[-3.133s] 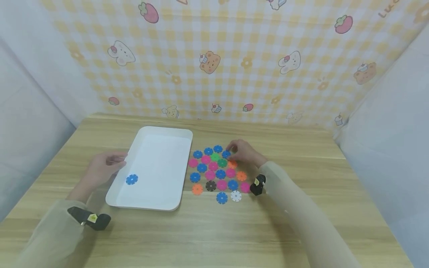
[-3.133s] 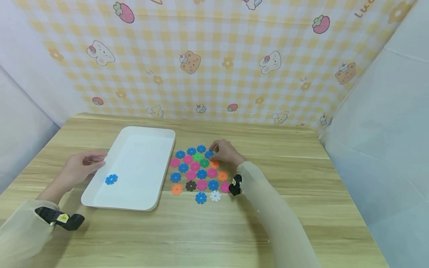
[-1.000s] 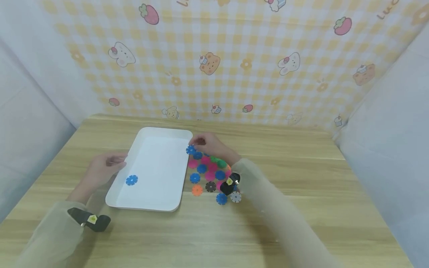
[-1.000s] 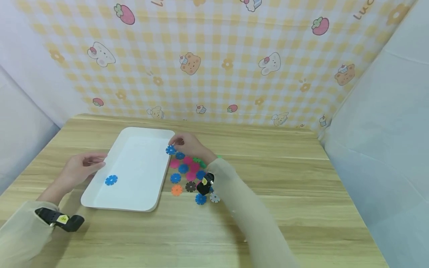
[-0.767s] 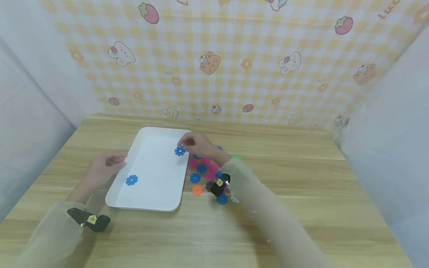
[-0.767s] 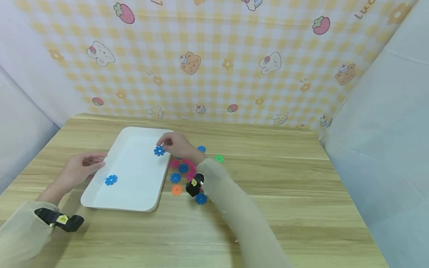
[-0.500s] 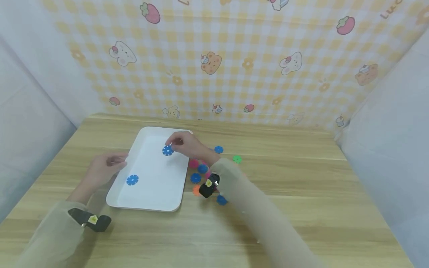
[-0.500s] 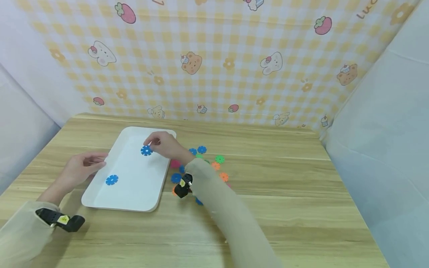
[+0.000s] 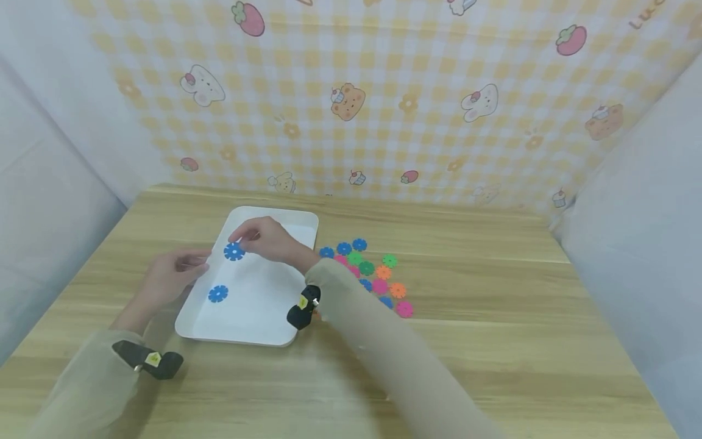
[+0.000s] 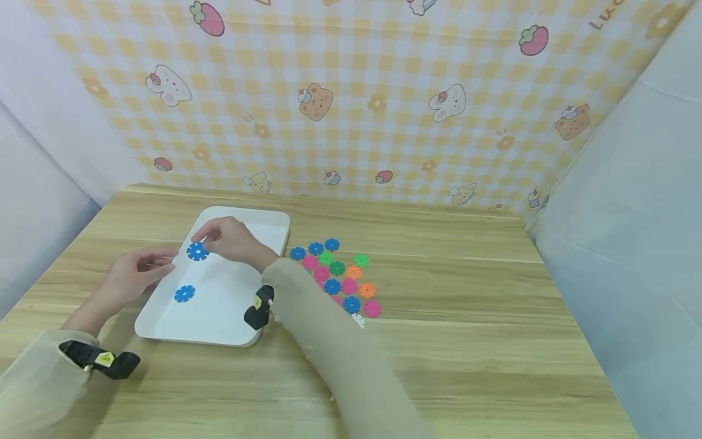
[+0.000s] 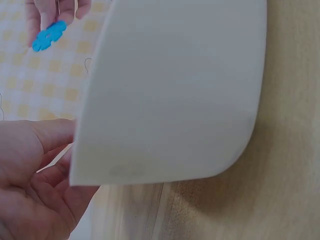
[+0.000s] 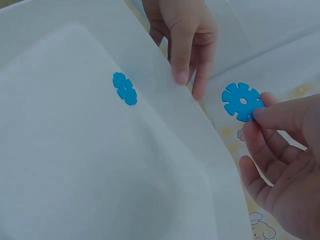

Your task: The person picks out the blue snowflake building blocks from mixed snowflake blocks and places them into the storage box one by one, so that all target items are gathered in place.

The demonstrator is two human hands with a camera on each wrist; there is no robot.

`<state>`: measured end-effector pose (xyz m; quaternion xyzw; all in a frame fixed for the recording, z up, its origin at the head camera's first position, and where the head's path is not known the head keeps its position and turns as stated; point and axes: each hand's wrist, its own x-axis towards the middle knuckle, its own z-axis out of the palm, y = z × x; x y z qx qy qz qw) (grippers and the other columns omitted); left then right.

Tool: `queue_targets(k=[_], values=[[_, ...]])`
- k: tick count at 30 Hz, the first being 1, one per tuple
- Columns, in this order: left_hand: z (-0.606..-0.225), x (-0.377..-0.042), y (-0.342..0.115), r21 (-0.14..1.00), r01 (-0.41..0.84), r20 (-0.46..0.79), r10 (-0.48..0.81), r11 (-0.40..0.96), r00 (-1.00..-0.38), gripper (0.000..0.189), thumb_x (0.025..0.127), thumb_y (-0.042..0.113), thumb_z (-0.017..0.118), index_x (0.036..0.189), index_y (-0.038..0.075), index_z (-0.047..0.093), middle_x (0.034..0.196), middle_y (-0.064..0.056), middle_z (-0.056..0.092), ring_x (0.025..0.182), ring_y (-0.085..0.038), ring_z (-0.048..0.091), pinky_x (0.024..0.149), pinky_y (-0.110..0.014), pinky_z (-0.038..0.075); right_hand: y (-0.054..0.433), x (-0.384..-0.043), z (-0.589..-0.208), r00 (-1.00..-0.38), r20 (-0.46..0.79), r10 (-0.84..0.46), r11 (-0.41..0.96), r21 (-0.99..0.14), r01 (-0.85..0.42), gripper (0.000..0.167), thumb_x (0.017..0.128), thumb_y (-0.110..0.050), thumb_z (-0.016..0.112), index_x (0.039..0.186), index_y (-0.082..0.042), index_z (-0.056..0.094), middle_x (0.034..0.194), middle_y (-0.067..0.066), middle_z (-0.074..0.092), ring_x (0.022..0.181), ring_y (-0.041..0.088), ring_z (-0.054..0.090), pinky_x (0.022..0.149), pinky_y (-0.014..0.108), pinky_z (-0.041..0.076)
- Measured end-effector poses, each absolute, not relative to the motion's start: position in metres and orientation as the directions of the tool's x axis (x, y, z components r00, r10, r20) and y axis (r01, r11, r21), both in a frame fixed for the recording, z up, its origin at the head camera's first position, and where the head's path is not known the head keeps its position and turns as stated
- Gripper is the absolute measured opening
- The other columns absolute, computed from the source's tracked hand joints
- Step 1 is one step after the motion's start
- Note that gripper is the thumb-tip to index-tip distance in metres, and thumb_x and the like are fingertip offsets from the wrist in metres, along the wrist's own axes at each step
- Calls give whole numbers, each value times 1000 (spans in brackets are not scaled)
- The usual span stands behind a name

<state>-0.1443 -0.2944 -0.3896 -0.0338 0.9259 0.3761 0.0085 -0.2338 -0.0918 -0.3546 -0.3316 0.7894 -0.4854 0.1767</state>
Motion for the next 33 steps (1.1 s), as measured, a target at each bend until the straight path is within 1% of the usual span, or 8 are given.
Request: queue_targets(k=[4, 7, 10, 14, 17, 25, 30, 33], values=[[-390, -144, -295, 706, -71, -48, -52, 704, -997, 42, 93, 22, 55, 128, -1, 50, 111, -27, 56, 100, -41, 54, 73, -43, 53, -102, -231, -361, -745, -10, -667, 347, -889, -298, 17, 87, -1, 59, 99, -9, 70, 91, -6, 64, 80, 4, 54, 68, 14, 45], [-391, -145, -294, 708, -82, -61, -56, 701, -997, 43, 93, 22, 55, 128, -1, 49, 112, -27, 55, 101, -41, 54, 73, -42, 53, -108, -231, -371, -762, -46, -646, 377, -887, -266, 18, 87, -2, 59, 97, -11, 71, 90, -8, 63, 80, 4, 54, 67, 15, 45], [-390, -145, -294, 707, -89, -66, -60, 701, -996, 43, 93, 22, 55, 128, -2, 49, 112, -27, 55, 101, -41, 54, 73, -41, 53, -114, -230, -380, -781, -72, -620, 408, -880, -243, 18, 87, -3, 60, 97, -13, 72, 91, -9, 63, 81, 3, 54, 67, 16, 45], [-388, -145, -293, 710, -93, -70, -62, 698, -996, 42, 93, 22, 54, 128, -2, 49, 112, -27, 55, 101, -41, 54, 72, -40, 54, -120, -226, -388, -815, -127, -566, 459, -869, -183, 17, 87, -5, 61, 96, -15, 72, 94, -9, 64, 84, 4, 55, 69, 15, 45], [-387, -145, -292, 710, -104, -82, -65, 696, -994, 43, 93, 22, 54, 129, -2, 48, 113, -27, 54, 102, -41, 54, 72, -39, 54, -124, -222, -392, -830, -160, -534, 485, -862, -146, 17, 87, -6, 61, 96, -14, 73, 96, -8, 65, 86, 4, 56, 72, 15, 45], [-389, -145, -293, 701, -103, -76, -70, 706, -995, 42, 93, 20, 55, 129, 0, 48, 113, -26, 55, 102, -41, 54, 73, -40, 54, -134, -216, -403, -847, -167, -505, 536, -830, -156, 16, 87, -7, 61, 96, -13, 73, 96, -6, 67, 95, 6, 58, 84, 20, 44], [-389, -146, -293, 705, -89, -63, -62, 703, -996, 41, 93, 20, 56, 128, 0, 49, 112, -27, 56, 100, -41, 55, 72, -39, 54, -137, -217, -407, -865, -180, -468, 559, -818, -132, 16, 86, -8, 63, 97, -13, 73, 96, -6, 68, 98, 7, 58, 87, 20, 43], [-389, -146, -293, 709, -87, -61, -62, 700, -996, 41, 93, 20, 55, 127, 0, 50, 112, -26, 56, 100, -40, 56, 71, -37, 54, -138, -218, -408, -865, -178, -470, 564, -814, -138, 16, 86, -7, 62, 97, -13, 73, 96, -5, 68, 98, 7, 58, 86, 20, 43]])
